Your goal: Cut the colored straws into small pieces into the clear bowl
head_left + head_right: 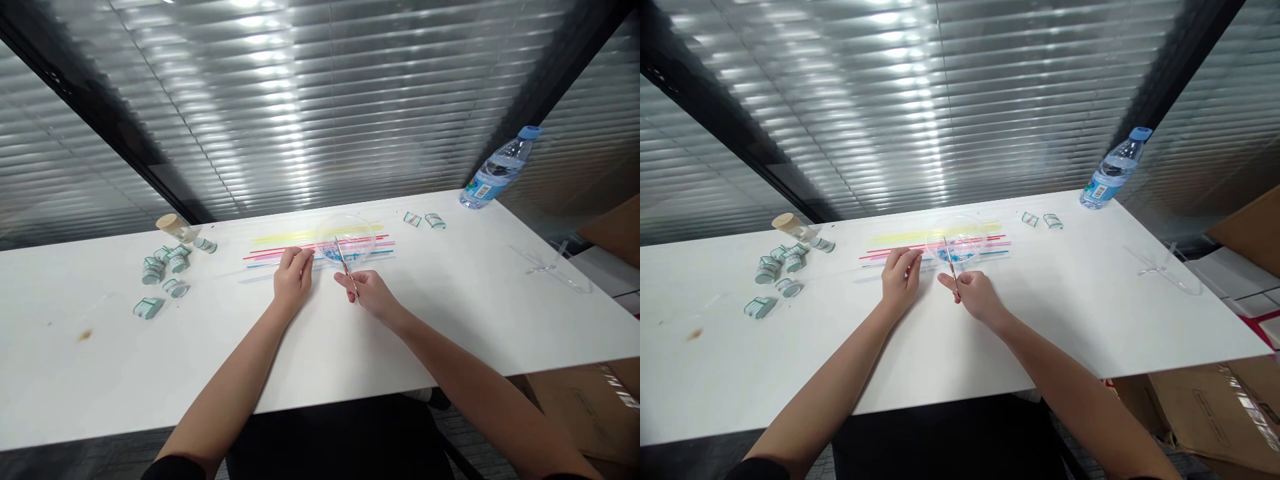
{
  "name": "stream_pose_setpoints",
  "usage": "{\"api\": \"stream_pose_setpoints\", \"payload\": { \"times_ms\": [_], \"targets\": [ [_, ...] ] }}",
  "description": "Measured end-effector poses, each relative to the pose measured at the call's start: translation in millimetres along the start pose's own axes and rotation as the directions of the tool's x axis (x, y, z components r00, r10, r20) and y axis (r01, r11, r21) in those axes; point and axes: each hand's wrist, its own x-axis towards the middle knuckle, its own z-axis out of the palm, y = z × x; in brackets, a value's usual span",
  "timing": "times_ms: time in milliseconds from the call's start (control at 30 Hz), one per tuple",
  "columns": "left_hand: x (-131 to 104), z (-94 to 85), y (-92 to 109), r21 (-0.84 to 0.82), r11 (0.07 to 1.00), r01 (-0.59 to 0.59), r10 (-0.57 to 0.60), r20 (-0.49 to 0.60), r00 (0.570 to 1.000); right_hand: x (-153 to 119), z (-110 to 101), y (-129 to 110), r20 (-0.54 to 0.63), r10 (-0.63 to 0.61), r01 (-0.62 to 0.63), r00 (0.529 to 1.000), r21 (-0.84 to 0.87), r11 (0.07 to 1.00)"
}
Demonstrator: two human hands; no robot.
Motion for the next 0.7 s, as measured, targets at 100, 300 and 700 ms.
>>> {"api": "stream_pose_setpoints", "payload": {
  "times_ms": [100,300,700],
  "targets": [
    [-0.1,-0.1,0.4,0.008,1.0,0.008,-0.008,0.005,1.0,0.3,0.3,0.7,-0.003,0.004,-0.004,1.0,-0.004,1.0],
    [0.5,-0.6,0.8,0.015,1.0,-0.001,0.001,0.002,1.0,0.2,0.6,1.9,-0.007,0.011,-0.011,1.0,-0.001,1.0],
    [0.1,-0.3,0.5,0.017,1.0,0.024,-0.025,0.019,1.0,-0.4,0.2,0.4,0.0,0.013,-0.013,1.0,0.013,1.0]
  ]
}}
